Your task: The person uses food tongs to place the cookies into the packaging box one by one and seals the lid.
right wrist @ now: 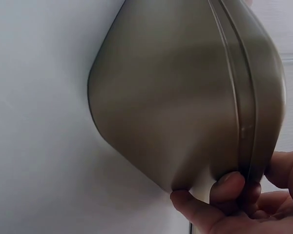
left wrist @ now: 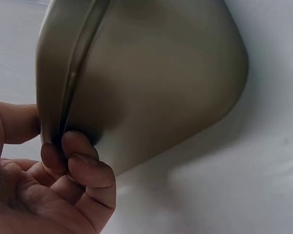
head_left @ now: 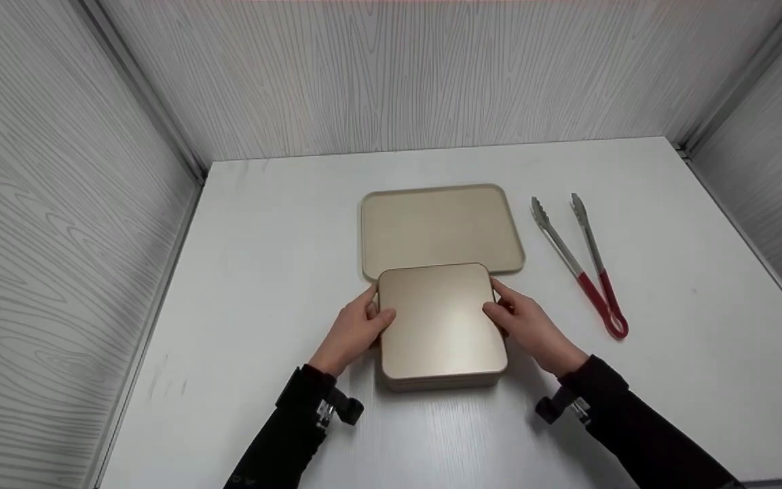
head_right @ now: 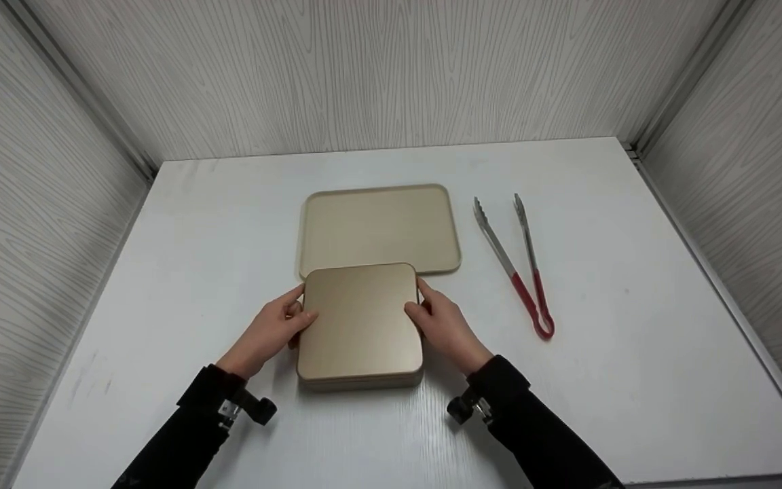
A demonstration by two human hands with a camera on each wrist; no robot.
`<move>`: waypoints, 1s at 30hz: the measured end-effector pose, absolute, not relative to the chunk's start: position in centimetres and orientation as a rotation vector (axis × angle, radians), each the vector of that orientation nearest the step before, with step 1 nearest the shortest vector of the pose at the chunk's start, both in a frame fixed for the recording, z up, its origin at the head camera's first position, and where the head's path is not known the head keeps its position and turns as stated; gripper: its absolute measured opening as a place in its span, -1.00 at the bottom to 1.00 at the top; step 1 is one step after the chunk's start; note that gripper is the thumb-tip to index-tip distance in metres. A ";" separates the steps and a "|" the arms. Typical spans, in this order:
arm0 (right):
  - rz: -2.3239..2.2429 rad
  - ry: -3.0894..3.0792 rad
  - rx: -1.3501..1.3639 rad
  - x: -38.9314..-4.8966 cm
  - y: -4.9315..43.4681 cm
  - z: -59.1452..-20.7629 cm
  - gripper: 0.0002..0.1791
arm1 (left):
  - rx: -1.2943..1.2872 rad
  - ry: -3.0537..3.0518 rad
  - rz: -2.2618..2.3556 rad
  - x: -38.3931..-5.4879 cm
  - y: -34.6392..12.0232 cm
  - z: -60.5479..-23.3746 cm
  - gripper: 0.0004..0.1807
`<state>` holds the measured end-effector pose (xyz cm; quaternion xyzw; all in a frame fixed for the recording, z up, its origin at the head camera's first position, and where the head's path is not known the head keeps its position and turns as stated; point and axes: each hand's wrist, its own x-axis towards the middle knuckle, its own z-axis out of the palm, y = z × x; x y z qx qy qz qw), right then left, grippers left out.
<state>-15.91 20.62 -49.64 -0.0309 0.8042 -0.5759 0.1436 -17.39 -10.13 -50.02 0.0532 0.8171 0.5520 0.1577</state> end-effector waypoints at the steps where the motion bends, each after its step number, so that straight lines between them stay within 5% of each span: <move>1: -1.673 2.306 -0.092 -15.9 20.7 -49.7 -0.23 | 0.156 2.334 1.584 -17.4 -10.2 -50.1 -0.17; 21: -1.412 2.665 -0.210 -15.9 21.2 -49.8 -0.29 | 0.245 2.679 1.357 -16.7 -10.4 -50.0 -0.24; 30: -0.917 3.076 -0.596 -15.3 20.5 -48.4 -0.21 | 0.876 3.270 0.709 -15.4 -9.2 -48.6 -0.30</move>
